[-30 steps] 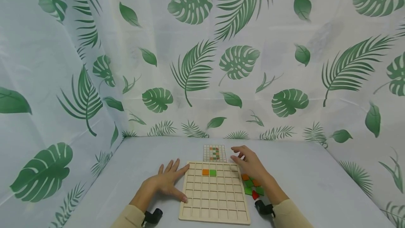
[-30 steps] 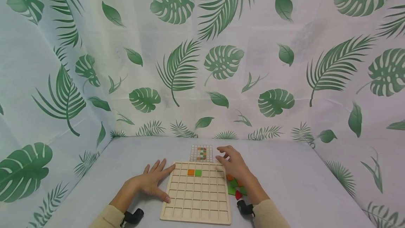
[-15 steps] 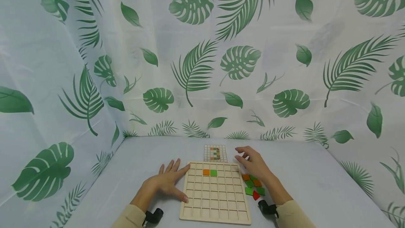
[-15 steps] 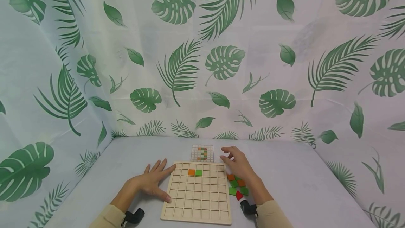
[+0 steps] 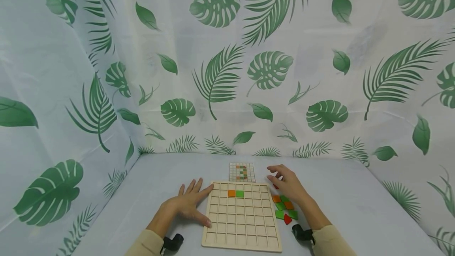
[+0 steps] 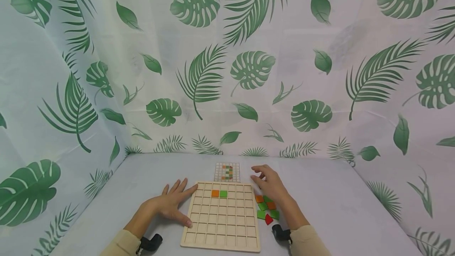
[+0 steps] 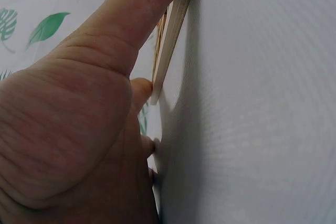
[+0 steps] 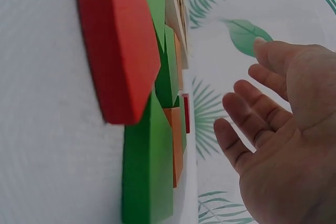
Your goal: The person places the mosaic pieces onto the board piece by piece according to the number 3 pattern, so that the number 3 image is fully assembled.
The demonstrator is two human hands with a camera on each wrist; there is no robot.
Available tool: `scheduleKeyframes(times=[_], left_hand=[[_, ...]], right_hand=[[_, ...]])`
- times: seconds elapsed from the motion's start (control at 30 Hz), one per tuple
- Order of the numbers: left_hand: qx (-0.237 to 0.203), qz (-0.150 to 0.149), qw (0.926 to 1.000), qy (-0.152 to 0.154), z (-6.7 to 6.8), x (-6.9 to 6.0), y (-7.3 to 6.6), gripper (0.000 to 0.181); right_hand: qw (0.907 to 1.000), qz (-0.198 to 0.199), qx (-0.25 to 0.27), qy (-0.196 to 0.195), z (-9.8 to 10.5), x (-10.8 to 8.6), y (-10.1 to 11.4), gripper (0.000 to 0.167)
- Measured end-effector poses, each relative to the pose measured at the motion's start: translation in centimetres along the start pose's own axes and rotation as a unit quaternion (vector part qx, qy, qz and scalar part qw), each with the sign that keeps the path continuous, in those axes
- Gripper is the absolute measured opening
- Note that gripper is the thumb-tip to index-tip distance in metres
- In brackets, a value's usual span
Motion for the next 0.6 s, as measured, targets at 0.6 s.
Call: scheduleKeyframes(times=[0.6], left_hand=[[0.006,-0.001,1.0,0.0,-0.1,0.0,0.0,0.129]], right_hand=[[0.9951,-0.081,-0.02,0.053,0.0,-0.6,-1.3,0.031]])
Point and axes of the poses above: each hand's wrist, its own x-axis towards the middle knuckle, its own z-axis out of the back of the hand, y = z × x, the point moved 4 cm from there along x, towards the middle knuckle
